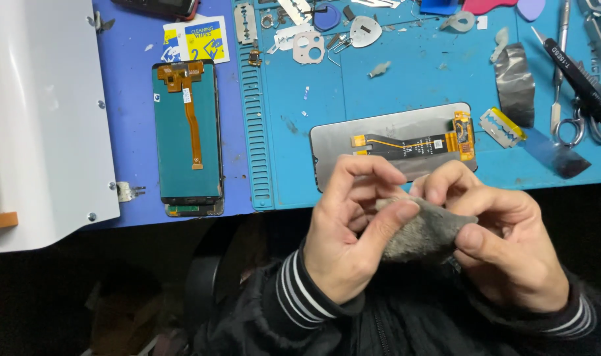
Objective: The person cleans the back of a disassembled smartphone using a cloth and a small brush. They wipe the metal backplate and then use the brush to clean the edges and crevices of the device.
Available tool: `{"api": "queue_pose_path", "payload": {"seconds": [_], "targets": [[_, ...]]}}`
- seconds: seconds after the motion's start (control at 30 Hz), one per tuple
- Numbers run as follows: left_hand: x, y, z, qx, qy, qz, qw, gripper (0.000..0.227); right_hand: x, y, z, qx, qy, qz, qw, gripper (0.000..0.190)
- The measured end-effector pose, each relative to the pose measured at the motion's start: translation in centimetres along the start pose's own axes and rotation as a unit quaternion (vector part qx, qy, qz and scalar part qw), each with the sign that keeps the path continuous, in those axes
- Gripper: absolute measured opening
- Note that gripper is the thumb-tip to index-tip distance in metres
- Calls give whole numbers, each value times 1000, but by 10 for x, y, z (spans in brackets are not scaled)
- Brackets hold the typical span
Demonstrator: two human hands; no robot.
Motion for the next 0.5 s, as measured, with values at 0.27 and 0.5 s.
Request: {"api": "queue_pose_path", "payload": {"seconds": [0.27,0.5], "targets": [[-27,-22,33,-6,10,52,999,35,-11,-16,3,147,-76,-8,986,28],[11,4,-39,-339,554,-48,759,25,56,-12,16,114,-62,-92,987,35]]}}
Point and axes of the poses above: each hand's wrist, its own y-axis towards the middle knuckle, its own x-axis out of the back of the hand, z = x × y, the point moved 6 cm from there along y, towards the middle knuckle, and after that the axes turned 1 degree about -x, right-handed, at the moved point
